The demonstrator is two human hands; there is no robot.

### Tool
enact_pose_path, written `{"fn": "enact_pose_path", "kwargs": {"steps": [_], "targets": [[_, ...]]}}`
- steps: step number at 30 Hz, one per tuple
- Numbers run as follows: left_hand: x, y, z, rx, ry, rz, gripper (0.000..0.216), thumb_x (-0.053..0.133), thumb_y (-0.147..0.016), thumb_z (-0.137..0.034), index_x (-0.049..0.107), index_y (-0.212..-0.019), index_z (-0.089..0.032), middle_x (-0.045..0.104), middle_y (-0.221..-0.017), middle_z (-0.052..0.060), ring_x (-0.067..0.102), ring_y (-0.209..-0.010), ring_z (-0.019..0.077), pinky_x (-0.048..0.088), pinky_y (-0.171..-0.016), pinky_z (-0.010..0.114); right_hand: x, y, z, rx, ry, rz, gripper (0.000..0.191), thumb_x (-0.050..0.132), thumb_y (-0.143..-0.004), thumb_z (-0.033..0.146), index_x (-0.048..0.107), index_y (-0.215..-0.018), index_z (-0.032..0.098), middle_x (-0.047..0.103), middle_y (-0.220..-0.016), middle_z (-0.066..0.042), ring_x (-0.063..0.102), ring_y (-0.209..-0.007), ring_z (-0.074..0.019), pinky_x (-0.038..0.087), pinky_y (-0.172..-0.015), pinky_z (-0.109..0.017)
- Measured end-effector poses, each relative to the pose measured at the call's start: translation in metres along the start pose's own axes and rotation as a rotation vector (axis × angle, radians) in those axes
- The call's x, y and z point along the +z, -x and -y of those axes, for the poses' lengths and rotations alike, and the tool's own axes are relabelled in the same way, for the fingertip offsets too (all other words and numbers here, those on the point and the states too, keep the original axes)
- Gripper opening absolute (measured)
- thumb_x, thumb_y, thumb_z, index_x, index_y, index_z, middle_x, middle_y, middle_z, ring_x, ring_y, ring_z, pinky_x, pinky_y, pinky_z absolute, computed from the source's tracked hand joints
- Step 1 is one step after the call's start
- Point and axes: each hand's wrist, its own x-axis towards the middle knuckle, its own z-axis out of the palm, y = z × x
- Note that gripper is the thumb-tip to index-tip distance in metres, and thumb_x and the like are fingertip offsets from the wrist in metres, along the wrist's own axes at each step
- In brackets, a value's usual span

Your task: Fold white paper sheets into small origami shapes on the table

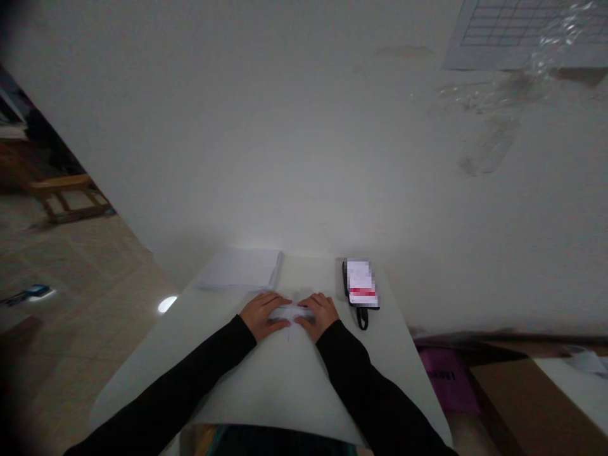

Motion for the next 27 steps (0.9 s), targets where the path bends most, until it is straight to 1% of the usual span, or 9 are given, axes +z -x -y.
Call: {"fn": "enact_pose_path", "kwargs": {"steps": [5, 7, 8, 11, 13, 17, 21, 25, 27], "targets": [[0.003, 0.002, -0.001, 0.074, 0.019, -0.018, 0.027, 0.046, -0.084, -0.035, 0.057, -0.104, -0.019, 0.061, -0.097, 0.006, 0.055, -0.093, 0.0192, 0.042, -0.082, 0.034, 0.006, 0.000, -0.007, -0.042, -0.045, -0.038, 0.023, 0.069, -0.068, 0.034, 0.068, -0.086, 0.021, 0.060, -0.078, -0.005, 0.053, -0.076, -0.0189, 0.043, -0.068, -0.033], [0.003, 0.003, -0.004, 0.086, 0.018, -0.011, 0.029, 0.045, -0.084, -0.037, 0.056, -0.105, -0.019, 0.061, -0.099, 0.007, 0.055, -0.095, 0.0193, 0.042, -0.083, 0.034, 0.006, 0.001, -0.008, -0.036, -0.049, -0.056, 0.024, 0.071, -0.066, 0.034, 0.069, -0.086, 0.021, 0.059, -0.077, -0.006, 0.053, -0.074, -0.0185, 0.045, -0.066, -0.032], [0.002, 0.004, -0.006, 0.090, 0.016, -0.001, 0.035, 0.047, -0.082, -0.042, 0.055, -0.108, -0.019, 0.061, -0.102, 0.008, 0.054, -0.096, 0.0204, 0.042, -0.084, 0.035, 0.006, 0.001, -0.008, -0.029, -0.045, -0.060, 0.024, 0.071, -0.066, 0.034, 0.070, -0.086, 0.021, 0.059, -0.077, -0.006, 0.052, -0.074, -0.0183, 0.045, -0.066, -0.032], [0.001, 0.005, -0.013, 0.121, 0.028, 0.036, 0.067, 0.055, -0.067, -0.062, 0.048, -0.118, -0.019, 0.058, -0.113, 0.010, 0.051, -0.105, 0.0248, 0.039, -0.090, 0.040, 0.006, 0.001, -0.006, -0.022, -0.023, -0.051, 0.023, 0.070, -0.067, 0.035, 0.070, -0.087, 0.022, 0.058, -0.078, -0.005, 0.052, -0.075, -0.0183, 0.046, -0.066, -0.032], [0.001, 0.007, -0.017, 0.124, 0.026, 0.046, 0.078, 0.055, -0.062, -0.067, 0.045, -0.121, -0.018, 0.055, -0.119, 0.012, 0.050, -0.109, 0.0259, 0.037, -0.094, 0.041, 0.005, 0.001, -0.005, -0.039, -0.016, -0.042, 0.020, 0.069, -0.069, 0.033, 0.070, -0.086, 0.022, 0.058, -0.080, -0.006, 0.053, -0.077, -0.0186, 0.046, -0.068, -0.032], [0.008, 0.013, -0.019, 0.081, -0.008, 0.052, 0.069, 0.050, -0.071, -0.062, 0.042, -0.124, -0.017, 0.054, -0.122, 0.012, 0.049, -0.112, 0.0248, 0.038, -0.095, 0.040, 0.004, 0.001, -0.002, -0.095, -0.014, -0.031, 0.011, 0.064, -0.074, 0.031, 0.069, -0.079, 0.022, 0.060, -0.082, -0.006, 0.053, -0.079, -0.0183, 0.045, -0.069, -0.032], [0.016, 0.019, -0.022, 0.079, -0.007, 0.019, 0.059, 0.048, -0.077, -0.053, 0.042, -0.124, -0.018, 0.053, -0.123, 0.011, 0.049, -0.113, 0.0237, 0.040, -0.095, 0.039, 0.003, 0.002, 0.000, -0.149, -0.007, -0.012, 0.012, 0.058, -0.078, 0.028, 0.066, -0.072, 0.021, 0.061, -0.081, -0.005, 0.054, -0.078, -0.0176, 0.044, -0.069, -0.031], [0.018, 0.022, -0.025, 0.056, -0.001, -0.004, 0.056, 0.048, -0.079, -0.051, 0.042, -0.123, -0.017, 0.053, -0.122, 0.012, 0.050, -0.111, 0.0236, 0.045, -0.091, 0.039, 0.001, 0.004, 0.007, -0.211, 0.038, 0.031, 0.009, 0.055, -0.077, 0.020, 0.063, -0.077, 0.019, 0.062, -0.085, -0.005, 0.054, -0.080, -0.0178, 0.042, -0.071, -0.032], [0.019, 0.022, -0.026, 0.041, -0.007, -0.010, 0.057, 0.048, -0.078, -0.052, 0.042, -0.122, -0.016, 0.053, -0.121, 0.012, 0.051, -0.109, 0.0242, 0.046, -0.089, 0.039, -0.001, 0.005, 0.013, -0.210, 0.077, 0.057, 0.012, 0.054, -0.075, 0.020, 0.062, -0.084, 0.019, 0.061, -0.090, -0.006, 0.052, -0.084, -0.0192, 0.040, -0.071, -0.033]]}}
